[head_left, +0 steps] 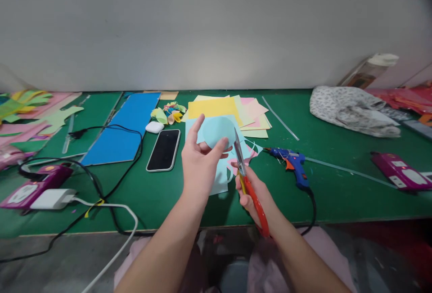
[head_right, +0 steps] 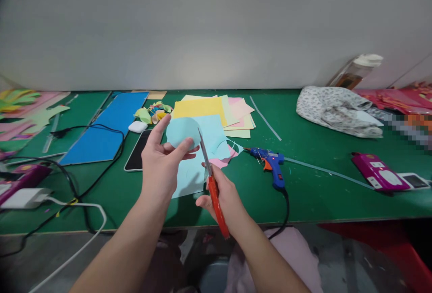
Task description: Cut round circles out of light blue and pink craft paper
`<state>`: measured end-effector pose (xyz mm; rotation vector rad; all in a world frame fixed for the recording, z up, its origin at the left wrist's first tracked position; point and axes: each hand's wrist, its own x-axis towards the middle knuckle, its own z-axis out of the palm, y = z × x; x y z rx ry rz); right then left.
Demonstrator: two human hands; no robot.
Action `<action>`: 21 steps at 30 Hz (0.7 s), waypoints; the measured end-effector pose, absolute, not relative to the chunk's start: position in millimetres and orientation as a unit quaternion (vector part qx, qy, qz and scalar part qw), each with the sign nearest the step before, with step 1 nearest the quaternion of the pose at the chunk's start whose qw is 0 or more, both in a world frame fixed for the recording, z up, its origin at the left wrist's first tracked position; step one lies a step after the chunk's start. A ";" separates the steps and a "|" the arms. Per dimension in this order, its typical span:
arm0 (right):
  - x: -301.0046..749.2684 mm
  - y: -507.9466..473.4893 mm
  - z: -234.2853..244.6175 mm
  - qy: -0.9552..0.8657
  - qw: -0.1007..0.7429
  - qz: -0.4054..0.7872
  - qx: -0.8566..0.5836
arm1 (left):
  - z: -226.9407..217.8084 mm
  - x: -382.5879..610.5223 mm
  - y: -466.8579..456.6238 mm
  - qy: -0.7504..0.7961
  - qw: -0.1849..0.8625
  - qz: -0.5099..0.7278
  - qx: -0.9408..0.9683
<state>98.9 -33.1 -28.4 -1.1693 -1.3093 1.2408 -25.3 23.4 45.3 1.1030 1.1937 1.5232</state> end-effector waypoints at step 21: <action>97.1 -33.1 -33.4 -0.487 0.534 0.541 -0.429 | 47.0 -19.1 17.2 0.507 0.399 0.599 0.474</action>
